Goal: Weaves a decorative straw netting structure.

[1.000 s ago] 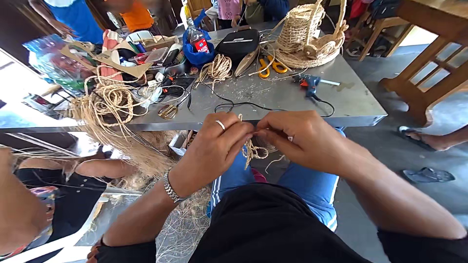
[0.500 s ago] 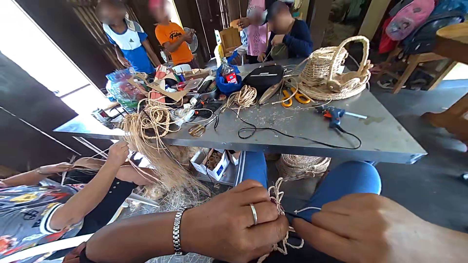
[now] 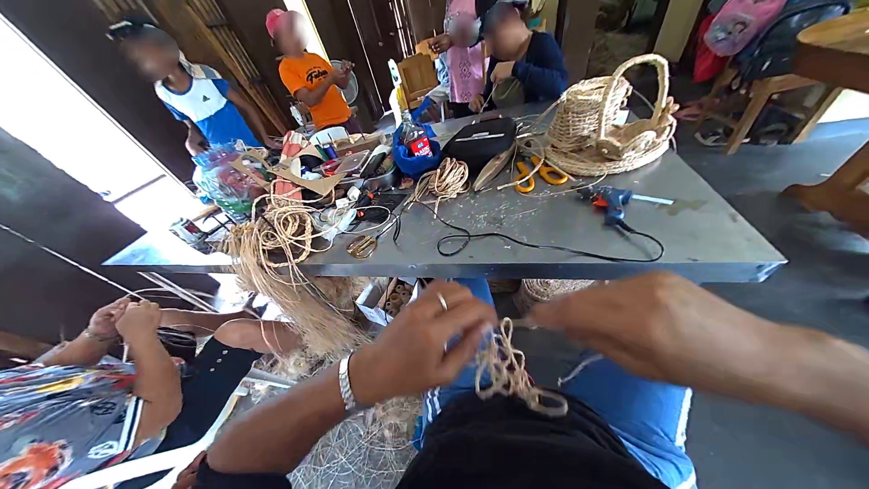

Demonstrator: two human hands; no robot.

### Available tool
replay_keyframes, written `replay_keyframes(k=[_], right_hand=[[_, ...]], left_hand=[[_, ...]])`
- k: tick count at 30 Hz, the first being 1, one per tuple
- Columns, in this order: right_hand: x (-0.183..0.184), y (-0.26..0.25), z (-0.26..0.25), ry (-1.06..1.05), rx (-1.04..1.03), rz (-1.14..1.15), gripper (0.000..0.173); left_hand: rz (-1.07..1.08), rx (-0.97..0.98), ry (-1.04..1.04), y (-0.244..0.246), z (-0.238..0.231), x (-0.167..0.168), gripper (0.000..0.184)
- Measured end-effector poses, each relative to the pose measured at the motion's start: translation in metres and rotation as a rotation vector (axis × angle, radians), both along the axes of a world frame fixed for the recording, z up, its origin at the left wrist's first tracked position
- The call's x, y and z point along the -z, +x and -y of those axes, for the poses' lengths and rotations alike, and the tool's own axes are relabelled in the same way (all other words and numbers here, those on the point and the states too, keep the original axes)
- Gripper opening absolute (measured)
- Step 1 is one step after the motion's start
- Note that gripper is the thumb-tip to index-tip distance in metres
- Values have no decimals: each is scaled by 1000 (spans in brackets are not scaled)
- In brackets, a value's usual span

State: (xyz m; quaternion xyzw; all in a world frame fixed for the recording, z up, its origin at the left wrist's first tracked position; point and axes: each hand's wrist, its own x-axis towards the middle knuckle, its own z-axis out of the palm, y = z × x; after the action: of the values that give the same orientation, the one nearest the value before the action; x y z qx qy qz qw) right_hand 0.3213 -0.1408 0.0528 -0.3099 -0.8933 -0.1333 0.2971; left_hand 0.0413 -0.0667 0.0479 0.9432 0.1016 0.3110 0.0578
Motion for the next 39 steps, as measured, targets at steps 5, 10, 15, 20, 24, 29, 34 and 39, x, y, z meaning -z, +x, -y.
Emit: replay_keyframes(k=[5, 10, 15, 20, 24, 29, 34, 39], right_hand=[[-4, 13, -54, -159, 144, -199, 29], [7, 18, -79, -226, 332, -408, 22], [25, 8, -80, -397, 311, -667, 22], [34, -26, -72, -203, 111, -570, 38], [32, -26, -77, -118, 108, -516, 17], [31, -32, -79, -338, 85, -618, 15], [38, -40, -79, -387, 86, -678, 17], [38, -35, -73, -446, 155, -672, 35]], left_hand=[[198, -158, -491, 17, -50, 9, 16], [301, -206, -755, 16, -65, 17, 15], [360, -201, -934, 16, -69, 28, 12], [384, -211, -926, 26, -66, 36, 11], [360, -179, -901, 26, -65, 38, 11], [353, 24, -1092, 32, -62, 40, 26], [484, 83, -1210, 47, -57, 47, 20], [503, 102, -1176, 45, -58, 50, 11]])
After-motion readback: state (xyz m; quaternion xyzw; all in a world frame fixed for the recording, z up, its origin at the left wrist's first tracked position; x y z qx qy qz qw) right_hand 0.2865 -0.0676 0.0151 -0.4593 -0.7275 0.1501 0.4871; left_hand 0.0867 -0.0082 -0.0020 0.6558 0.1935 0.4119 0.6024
